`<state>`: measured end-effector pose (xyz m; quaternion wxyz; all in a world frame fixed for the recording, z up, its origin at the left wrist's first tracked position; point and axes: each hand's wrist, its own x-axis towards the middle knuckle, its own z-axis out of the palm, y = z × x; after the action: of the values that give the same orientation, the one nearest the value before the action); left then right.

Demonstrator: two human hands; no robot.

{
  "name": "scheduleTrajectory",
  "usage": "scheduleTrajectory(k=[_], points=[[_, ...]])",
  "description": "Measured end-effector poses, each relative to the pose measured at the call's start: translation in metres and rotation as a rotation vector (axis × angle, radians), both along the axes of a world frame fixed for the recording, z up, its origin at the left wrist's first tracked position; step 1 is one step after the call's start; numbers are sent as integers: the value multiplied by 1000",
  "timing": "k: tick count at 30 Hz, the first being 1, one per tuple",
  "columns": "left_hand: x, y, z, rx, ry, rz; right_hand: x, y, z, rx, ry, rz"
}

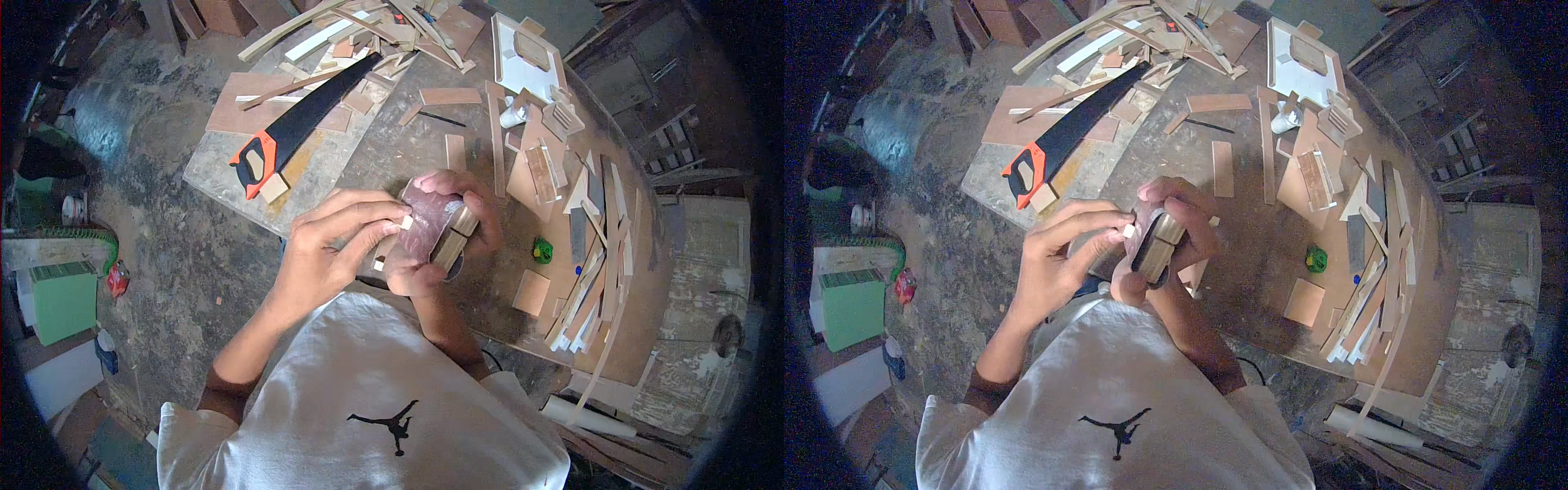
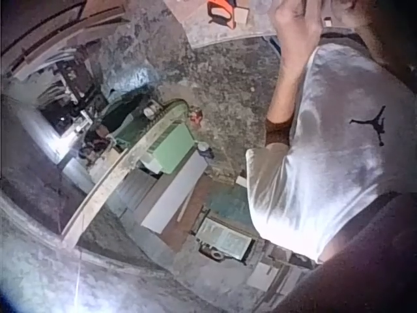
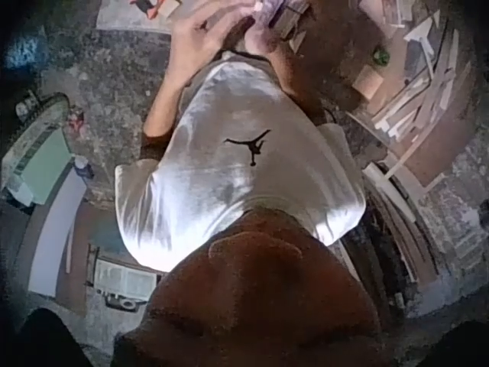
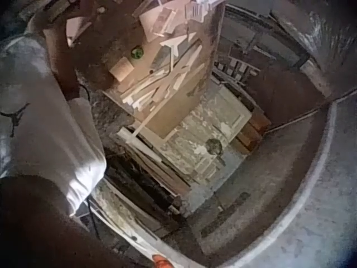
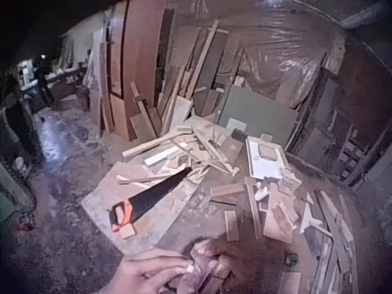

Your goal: Sanding small wooden blocks and applying glue to assemble them into a structure.

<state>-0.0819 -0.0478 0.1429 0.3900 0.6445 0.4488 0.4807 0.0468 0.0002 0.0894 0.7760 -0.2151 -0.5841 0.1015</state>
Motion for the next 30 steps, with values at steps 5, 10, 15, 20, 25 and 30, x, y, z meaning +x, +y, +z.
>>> scheduleTrajectory(k=[5,10,15,20,25,30], points=[[-3,-4,13,65,35,-22,-3,-10,-15,-186,5,108],[-11,1,7,26,47,-101,0,-11,8,58,37,150],[-5,5,15,138,33,-134,12,-15,-14,-196,-98,126],[3,6,7,120,41,-202,21,-29,9,-67,4,47],[20,19,4,158,13,-285,39,-23,3,-59,-55,-40],[35,27,6,89,-24,-389,55,-27,-6,-186,-161,-167]])
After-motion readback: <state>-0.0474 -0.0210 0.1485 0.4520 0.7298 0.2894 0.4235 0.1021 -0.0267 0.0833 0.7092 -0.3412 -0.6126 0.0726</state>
